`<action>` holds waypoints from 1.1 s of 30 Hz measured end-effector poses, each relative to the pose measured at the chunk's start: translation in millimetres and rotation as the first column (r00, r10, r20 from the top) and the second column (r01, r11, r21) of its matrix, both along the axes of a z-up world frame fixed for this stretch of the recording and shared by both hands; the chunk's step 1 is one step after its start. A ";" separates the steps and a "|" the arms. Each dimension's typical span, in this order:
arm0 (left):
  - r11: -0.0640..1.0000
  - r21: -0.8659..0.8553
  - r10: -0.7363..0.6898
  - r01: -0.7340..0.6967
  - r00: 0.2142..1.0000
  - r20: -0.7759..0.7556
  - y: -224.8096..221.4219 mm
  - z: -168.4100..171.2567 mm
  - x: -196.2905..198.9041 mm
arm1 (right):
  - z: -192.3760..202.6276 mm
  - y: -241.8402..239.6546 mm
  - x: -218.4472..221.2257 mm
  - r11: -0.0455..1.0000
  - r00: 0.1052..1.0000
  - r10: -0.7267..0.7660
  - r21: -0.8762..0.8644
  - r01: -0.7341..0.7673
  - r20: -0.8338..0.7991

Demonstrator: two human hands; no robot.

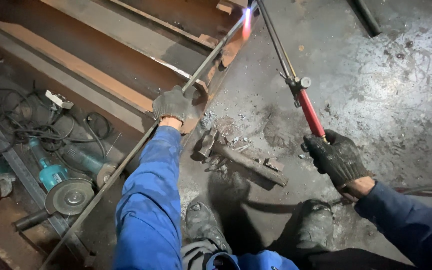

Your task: The recorder uses a gas cutting torch to cut and process metal pieces on a factory floor.

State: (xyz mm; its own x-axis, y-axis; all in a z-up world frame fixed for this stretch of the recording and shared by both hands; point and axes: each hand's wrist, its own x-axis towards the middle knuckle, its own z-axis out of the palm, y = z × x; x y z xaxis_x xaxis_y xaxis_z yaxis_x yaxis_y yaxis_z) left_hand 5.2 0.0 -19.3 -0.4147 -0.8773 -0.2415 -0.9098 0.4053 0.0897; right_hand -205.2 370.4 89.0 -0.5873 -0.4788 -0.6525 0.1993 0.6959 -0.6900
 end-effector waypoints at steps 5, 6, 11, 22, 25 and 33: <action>1.000 -0.008 -0.001 0.001 0.999 -0.032 3.6 5.6 0.6 | 3.0 0.1 1.3 0.997 0.998 -0.059 -0.042 0.060 0.023; 1.000 -0.005 -0.001 0.001 1.000 -0.029 3.9 6.0 0.5 | 3.1 1.3 1.8 0.997 0.998 -0.059 -0.038 0.059 0.026; 1.000 -0.008 0.002 -0.002 1.000 -0.018 2.9 6.4 -0.1 | 4.0 2.1 1.6 0.998 0.997 0.062 0.021 -0.061 -0.053; 1.000 -0.006 -0.018 0.018 0.999 -0.050 4.9 11.2 1.0 | 12.5 1.7 4.5 0.999 0.999 -0.035 -0.018 0.035 -0.003; 1.000 -0.001 -0.017 0.017 0.999 -0.051 6.7 16.8 0.9 | 11.3 2.5 4.5 1.000 1.000 -0.017 -0.025 0.017 0.005; 0.999 -0.019 -0.035 0.034 0.998 -0.054 2.6 7.0 3.0 | 3.3 5.4 0.2 0.998 0.999 -0.038 -0.050 0.039 0.003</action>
State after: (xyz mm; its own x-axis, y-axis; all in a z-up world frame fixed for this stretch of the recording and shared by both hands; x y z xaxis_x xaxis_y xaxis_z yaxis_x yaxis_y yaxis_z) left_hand 8.1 2.6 -12.3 -0.4568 -0.8664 -0.2018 -0.8892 0.4382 0.1312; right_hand -205.1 375.8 92.3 -0.6044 -0.4880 -0.6297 0.2270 0.6522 -0.7233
